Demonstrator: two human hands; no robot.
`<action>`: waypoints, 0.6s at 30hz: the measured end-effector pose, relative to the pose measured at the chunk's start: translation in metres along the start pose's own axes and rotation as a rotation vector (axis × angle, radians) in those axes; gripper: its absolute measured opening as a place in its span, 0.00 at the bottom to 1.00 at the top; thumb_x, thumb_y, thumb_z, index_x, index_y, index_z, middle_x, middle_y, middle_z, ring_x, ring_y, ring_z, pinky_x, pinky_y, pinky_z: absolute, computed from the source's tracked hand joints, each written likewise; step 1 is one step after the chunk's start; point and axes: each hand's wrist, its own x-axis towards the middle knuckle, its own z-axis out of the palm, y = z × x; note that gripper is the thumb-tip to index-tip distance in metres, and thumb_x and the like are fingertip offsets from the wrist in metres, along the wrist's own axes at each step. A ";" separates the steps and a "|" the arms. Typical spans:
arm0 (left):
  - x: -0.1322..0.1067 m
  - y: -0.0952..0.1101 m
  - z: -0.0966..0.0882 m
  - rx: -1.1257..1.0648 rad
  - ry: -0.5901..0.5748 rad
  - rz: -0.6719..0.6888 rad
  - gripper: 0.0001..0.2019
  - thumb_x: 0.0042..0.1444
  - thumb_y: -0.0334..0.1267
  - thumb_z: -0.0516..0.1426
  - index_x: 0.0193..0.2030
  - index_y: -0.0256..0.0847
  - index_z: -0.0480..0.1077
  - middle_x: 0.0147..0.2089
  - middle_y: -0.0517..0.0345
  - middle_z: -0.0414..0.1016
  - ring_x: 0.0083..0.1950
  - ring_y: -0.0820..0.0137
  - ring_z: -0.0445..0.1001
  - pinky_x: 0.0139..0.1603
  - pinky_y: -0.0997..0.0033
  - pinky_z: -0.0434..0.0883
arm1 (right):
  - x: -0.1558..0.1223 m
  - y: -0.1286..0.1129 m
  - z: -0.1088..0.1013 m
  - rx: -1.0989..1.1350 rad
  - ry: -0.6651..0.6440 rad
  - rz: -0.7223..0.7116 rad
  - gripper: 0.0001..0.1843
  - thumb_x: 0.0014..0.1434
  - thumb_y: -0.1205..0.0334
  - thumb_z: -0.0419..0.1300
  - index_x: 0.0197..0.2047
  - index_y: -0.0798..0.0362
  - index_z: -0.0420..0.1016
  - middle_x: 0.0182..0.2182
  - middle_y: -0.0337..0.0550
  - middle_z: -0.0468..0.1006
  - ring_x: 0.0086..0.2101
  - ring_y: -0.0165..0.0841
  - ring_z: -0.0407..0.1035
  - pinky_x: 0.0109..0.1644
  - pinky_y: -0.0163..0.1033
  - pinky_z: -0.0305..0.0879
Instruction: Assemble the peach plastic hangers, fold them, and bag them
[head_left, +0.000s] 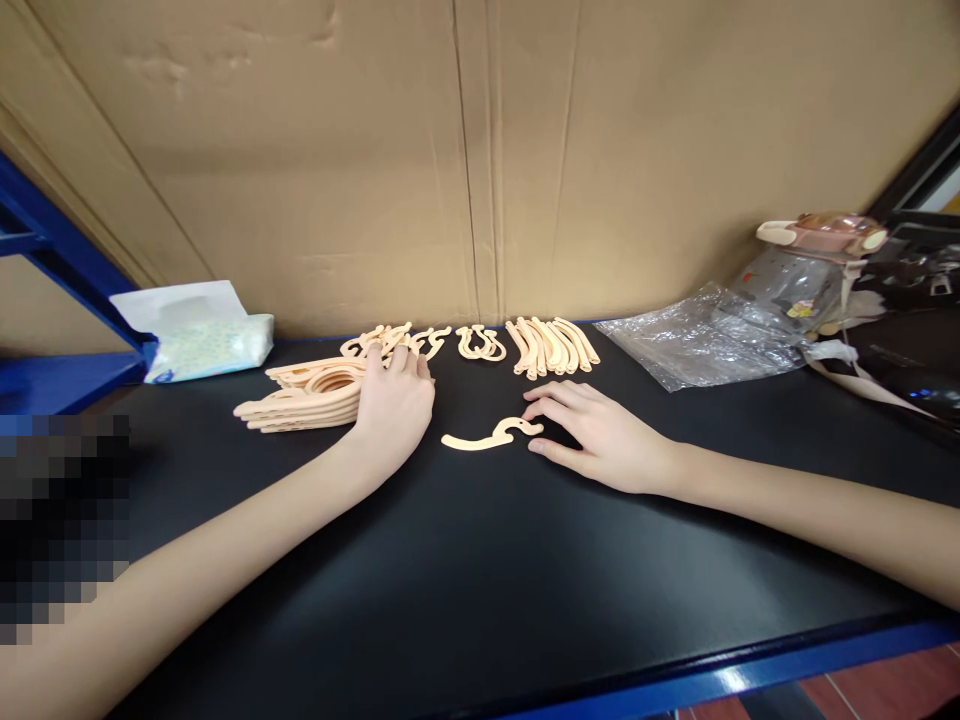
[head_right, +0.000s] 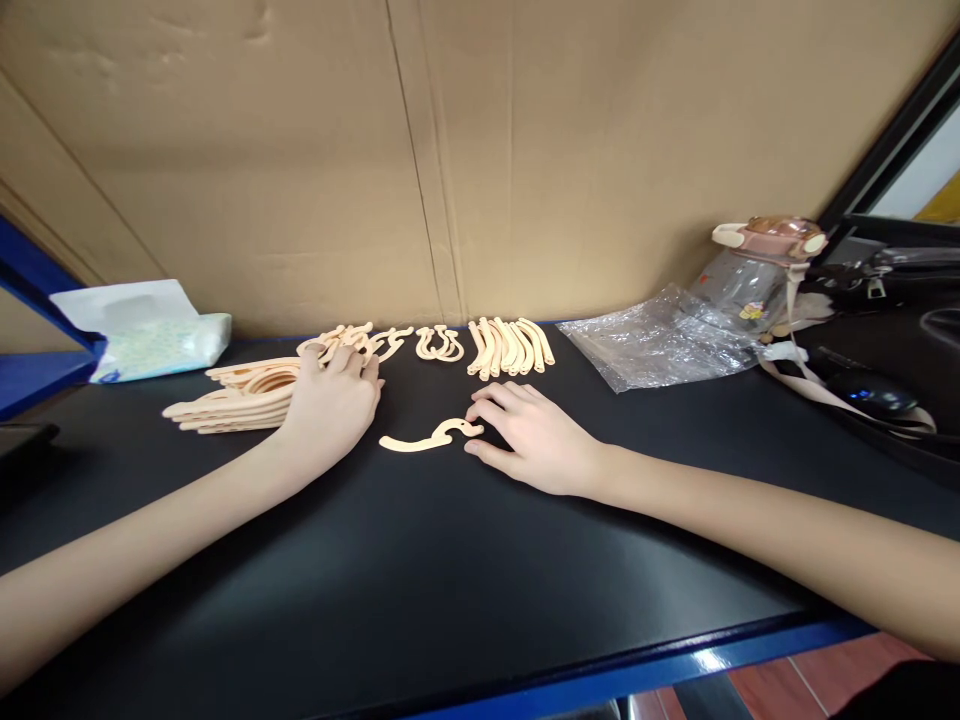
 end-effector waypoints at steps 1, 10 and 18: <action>0.000 0.000 0.000 -0.001 0.005 -0.007 0.19 0.61 0.28 0.44 0.48 0.20 0.72 0.41 0.32 0.75 0.47 0.49 0.68 0.51 0.45 0.60 | 0.000 0.000 0.000 0.001 -0.001 0.000 0.14 0.66 0.54 0.53 0.49 0.53 0.70 0.52 0.50 0.71 0.53 0.40 0.65 0.59 0.49 0.62; -0.001 0.002 0.002 -0.037 0.053 -0.041 0.25 0.60 0.25 0.43 0.61 0.09 0.59 0.52 0.21 0.70 0.56 0.45 0.65 0.56 0.45 0.59 | 0.001 -0.001 0.000 0.002 0.010 -0.006 0.14 0.66 0.54 0.52 0.49 0.52 0.70 0.52 0.50 0.71 0.53 0.41 0.66 0.58 0.51 0.63; -0.015 0.003 -0.007 -0.300 0.287 -0.028 0.23 0.66 0.32 0.43 0.65 0.23 0.57 0.61 0.31 0.66 0.64 0.49 0.61 0.60 0.49 0.56 | 0.000 0.000 0.000 0.003 0.016 -0.010 0.14 0.66 0.54 0.52 0.49 0.51 0.71 0.51 0.50 0.72 0.53 0.41 0.66 0.58 0.52 0.63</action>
